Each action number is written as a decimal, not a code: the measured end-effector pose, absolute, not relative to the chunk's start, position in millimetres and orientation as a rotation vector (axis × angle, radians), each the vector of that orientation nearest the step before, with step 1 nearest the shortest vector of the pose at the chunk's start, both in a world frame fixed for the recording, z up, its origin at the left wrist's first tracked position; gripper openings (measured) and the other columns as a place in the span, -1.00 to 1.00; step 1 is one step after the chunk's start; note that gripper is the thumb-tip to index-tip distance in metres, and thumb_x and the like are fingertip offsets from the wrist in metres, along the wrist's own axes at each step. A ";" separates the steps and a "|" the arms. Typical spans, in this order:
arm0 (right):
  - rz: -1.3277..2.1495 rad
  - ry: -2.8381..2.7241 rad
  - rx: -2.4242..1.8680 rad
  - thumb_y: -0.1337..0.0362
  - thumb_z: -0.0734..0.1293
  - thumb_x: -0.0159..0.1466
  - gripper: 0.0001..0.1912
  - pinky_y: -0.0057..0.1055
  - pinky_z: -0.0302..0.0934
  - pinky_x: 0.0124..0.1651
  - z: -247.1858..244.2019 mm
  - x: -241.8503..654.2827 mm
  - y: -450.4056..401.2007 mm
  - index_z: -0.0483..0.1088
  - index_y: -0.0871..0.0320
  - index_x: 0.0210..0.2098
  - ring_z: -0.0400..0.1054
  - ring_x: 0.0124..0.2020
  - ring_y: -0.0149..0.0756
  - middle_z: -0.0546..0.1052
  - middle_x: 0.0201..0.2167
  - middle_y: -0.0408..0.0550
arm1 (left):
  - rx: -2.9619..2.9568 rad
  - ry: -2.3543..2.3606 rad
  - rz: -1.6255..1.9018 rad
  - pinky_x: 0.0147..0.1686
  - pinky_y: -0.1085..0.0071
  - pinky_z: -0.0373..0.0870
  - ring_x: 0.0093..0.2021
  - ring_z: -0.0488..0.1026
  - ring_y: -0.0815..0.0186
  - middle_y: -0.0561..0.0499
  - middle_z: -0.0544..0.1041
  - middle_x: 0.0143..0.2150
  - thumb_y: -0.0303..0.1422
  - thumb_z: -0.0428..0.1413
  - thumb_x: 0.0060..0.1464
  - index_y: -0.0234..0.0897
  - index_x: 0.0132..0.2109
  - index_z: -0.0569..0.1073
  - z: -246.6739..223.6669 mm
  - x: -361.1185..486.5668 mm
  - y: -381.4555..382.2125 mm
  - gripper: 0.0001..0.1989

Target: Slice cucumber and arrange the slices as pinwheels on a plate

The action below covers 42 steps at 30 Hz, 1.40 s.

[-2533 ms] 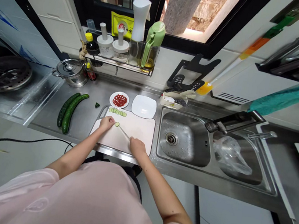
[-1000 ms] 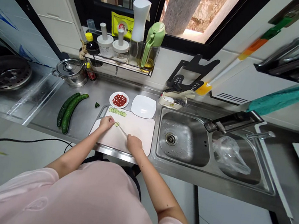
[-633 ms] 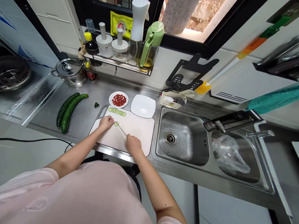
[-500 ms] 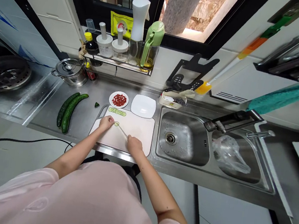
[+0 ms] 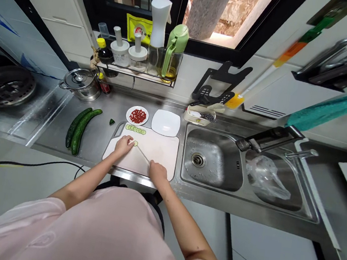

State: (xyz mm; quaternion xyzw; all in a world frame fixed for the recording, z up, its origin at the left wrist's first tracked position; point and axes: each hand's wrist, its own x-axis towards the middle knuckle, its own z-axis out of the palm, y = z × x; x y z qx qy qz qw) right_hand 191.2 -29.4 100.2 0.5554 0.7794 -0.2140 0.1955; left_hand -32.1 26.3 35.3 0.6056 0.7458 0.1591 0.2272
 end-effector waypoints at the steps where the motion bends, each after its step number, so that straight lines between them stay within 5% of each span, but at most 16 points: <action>1: -0.593 2.188 1.568 0.44 0.09 0.28 -0.74 -0.39 0.13 -0.23 98.5 192.1 -31.9 0.25 0.20 -0.07 0.40 -0.20 -0.20 0.50 -0.26 0.09 | 1.709 2.051 0.423 -0.18 0.41 0.25 -0.17 0.38 0.27 -0.06 0.42 -0.17 -0.27 0.05 0.07 -0.20 -0.05 0.41 37.3 -30.1 23.8 -0.72; 8: -0.622 2.129 1.789 0.17 0.00 0.39 -0.70 -0.43 0.07 -0.27 94.5 206.0 -43.2 0.24 0.13 -0.07 0.40 -0.23 -0.22 0.50 -0.27 0.04 | 1.836 2.007 0.299 -0.12 0.38 0.25 -0.07 0.34 0.21 -0.10 0.36 -0.07 -0.29 0.04 0.10 -0.18 -0.03 0.42 47.6 -20.8 18.6 -0.71; 23: -0.683 1.999 2.008 0.16 0.01 0.39 -0.67 -0.47 0.05 -0.28 84.5 222.9 -41.3 0.26 0.13 -0.01 0.39 -0.18 -0.25 0.51 -0.22 0.03 | 1.374 2.104 0.533 -0.32 0.49 0.23 -0.34 0.39 0.38 0.08 0.49 -0.37 -0.32 0.13 -0.03 -0.19 -0.26 0.43 41.1 -41.4 56.1 -0.86; 42: -0.708 2.011 2.015 0.15 0.02 0.38 -0.68 -0.49 0.01 -0.30 80.9 221.1 -37.2 0.28 0.15 -0.06 0.38 -0.19 -0.26 0.51 -0.23 0.02 | 1.365 2.310 0.462 -0.21 0.36 0.26 -0.20 0.41 0.20 -0.04 0.49 -0.20 -0.37 0.04 0.04 -0.14 -0.20 0.46 36.6 -67.7 72.5 -0.84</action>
